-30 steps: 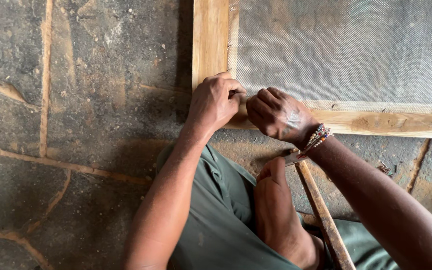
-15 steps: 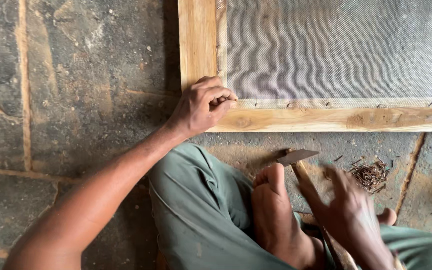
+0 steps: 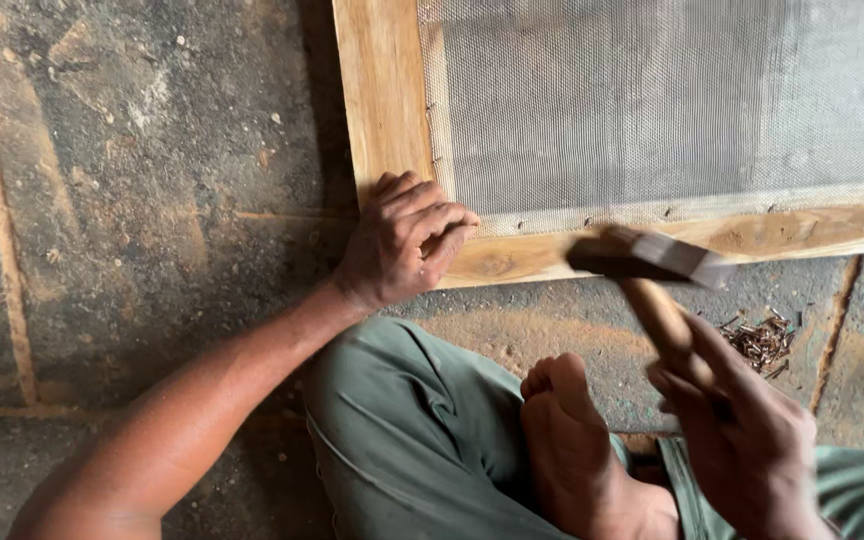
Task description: The person is sitting on a stone floor, attaching a metal mesh screen to a wooden frame using a hammer and nails. They repeatedly pick up nails, position them along the frame's edge, and hammer them in to secure the mesh.
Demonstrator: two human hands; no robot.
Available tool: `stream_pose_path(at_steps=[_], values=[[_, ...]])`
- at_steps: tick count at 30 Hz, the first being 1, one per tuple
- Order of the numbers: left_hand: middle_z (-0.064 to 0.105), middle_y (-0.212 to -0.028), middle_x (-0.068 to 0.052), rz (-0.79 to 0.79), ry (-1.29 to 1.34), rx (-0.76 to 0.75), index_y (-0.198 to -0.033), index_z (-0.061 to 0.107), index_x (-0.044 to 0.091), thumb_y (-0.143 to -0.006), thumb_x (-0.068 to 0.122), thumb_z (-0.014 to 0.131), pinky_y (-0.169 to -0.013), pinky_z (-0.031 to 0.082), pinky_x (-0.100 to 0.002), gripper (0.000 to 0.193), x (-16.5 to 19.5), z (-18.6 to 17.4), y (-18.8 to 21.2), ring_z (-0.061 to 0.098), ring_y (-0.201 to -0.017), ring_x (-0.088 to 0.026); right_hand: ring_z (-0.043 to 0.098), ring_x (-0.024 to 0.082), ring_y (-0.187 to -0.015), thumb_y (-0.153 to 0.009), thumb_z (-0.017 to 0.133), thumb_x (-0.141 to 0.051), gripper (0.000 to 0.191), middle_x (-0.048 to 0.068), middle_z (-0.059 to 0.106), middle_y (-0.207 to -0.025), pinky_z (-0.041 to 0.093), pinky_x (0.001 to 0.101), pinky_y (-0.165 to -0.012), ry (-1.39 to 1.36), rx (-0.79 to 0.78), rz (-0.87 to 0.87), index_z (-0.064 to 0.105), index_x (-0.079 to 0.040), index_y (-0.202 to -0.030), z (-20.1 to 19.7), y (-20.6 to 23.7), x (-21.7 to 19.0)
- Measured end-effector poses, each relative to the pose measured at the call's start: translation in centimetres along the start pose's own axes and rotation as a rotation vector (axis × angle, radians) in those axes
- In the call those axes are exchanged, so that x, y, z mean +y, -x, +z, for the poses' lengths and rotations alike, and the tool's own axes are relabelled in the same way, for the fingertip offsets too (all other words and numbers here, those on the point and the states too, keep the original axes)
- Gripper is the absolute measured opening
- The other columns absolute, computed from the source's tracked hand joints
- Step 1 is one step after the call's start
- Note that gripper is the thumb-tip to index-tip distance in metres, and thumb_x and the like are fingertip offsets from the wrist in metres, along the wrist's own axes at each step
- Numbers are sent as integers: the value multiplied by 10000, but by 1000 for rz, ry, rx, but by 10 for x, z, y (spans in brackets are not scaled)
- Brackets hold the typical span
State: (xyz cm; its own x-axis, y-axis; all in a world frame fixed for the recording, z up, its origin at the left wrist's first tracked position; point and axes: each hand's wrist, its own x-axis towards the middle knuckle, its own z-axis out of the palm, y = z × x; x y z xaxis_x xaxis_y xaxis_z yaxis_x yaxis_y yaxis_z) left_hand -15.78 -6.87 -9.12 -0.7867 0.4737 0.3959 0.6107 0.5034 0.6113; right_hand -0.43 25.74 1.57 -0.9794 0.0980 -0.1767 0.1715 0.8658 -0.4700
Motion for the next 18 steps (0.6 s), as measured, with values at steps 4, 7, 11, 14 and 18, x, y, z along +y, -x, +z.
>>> stream_pose_path(at_steps=[4, 7, 11, 14, 18], values=[[583, -809, -15, -27, -15, -13, -958, 720, 101, -957, 151, 707, -790, 406, -381, 52, -2, 5, 3, 508, -793, -180, 757, 174, -683, -920, 794, -241, 563, 111, 793, -901, 577, 309, -565, -28, -24, -123, 627, -129, -1446, 25, -38, -36], [572, -843, -11, -9, -1, 10, -983, 698, 113, -977, 165, 693, -810, 403, -368, 53, -4, 7, 6, 503, -819, -172, 781, 255, -970, -1055, 702, -197, 455, 152, 757, -1256, 639, 301, -714, -68, 106, -465, 568, -172, -1489, 31, -48, -52], [533, -814, -9, 25, 17, 29, -1016, 697, 120, -990, 214, 712, -769, 381, -356, 99, -5, 9, 7, 474, -797, -185, 770, 192, -693, -940, 696, -129, 501, 144, 772, -1131, 569, 299, -489, -46, -84, -290, 606, -132, -1432, 29, -53, -61], [527, -807, -10, -16, 3, 8, -989, 692, 119, -999, 224, 707, -775, 376, -368, 107, -4, 9, 7, 470, -793, -178, 762, 217, -768, -934, 719, -158, 524, 130, 771, -1082, 602, 319, -556, -25, -26, -338, 596, -166, -1443, 24, -53, -66], [544, -855, -3, -25, 0, 0, -1011, 676, 121, -1017, 217, 676, -833, 401, -371, 96, -3, 8, 8, 497, -854, -180, 719, 195, -644, -934, 743, -151, 517, 85, 779, -963, 560, 337, -504, 4, -64, -263, 608, -241, -1425, 22, -51, -72]])
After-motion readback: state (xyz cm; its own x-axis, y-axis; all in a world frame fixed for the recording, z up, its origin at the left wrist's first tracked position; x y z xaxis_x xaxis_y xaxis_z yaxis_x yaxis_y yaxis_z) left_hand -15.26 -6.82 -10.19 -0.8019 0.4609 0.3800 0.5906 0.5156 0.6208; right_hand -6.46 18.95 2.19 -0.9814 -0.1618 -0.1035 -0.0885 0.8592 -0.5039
